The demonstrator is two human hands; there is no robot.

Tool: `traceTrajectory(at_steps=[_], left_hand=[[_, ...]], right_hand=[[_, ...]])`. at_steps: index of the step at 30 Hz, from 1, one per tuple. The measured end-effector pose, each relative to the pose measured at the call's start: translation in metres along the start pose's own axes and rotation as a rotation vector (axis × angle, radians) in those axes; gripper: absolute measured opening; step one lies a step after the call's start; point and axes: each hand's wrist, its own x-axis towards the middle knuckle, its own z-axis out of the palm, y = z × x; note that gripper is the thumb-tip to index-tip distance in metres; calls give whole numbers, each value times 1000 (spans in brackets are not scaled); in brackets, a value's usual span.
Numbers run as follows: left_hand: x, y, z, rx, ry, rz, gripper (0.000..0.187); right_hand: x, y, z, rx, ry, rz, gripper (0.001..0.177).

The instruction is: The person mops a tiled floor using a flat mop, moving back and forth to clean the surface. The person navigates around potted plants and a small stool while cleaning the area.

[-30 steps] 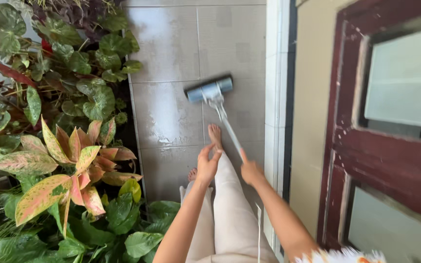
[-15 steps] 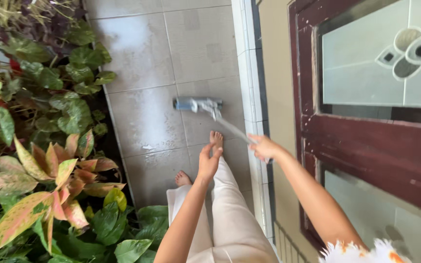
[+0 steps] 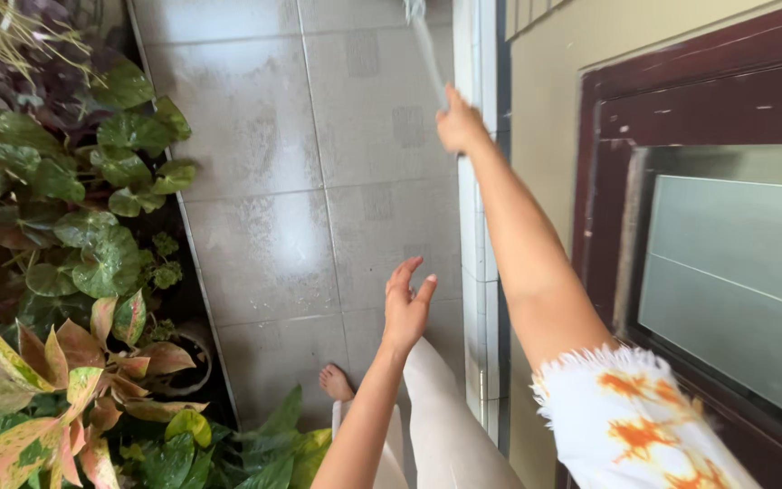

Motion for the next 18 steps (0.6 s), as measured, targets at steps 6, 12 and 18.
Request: traceTrajectory(at_steps=[6, 12, 18], left_hand=[[-9, -72, 2, 38, 62, 163, 43], [-69, -104, -16, 33, 54, -38, 45], [-150, -163, -45, 0, 43, -41, 46]], right_hand=[[20, 23, 45, -194, 1, 36, 82], [-31, 95, 113, -349, 11, -30, 78], [-205, 163, 224, -275, -42, 20, 84]])
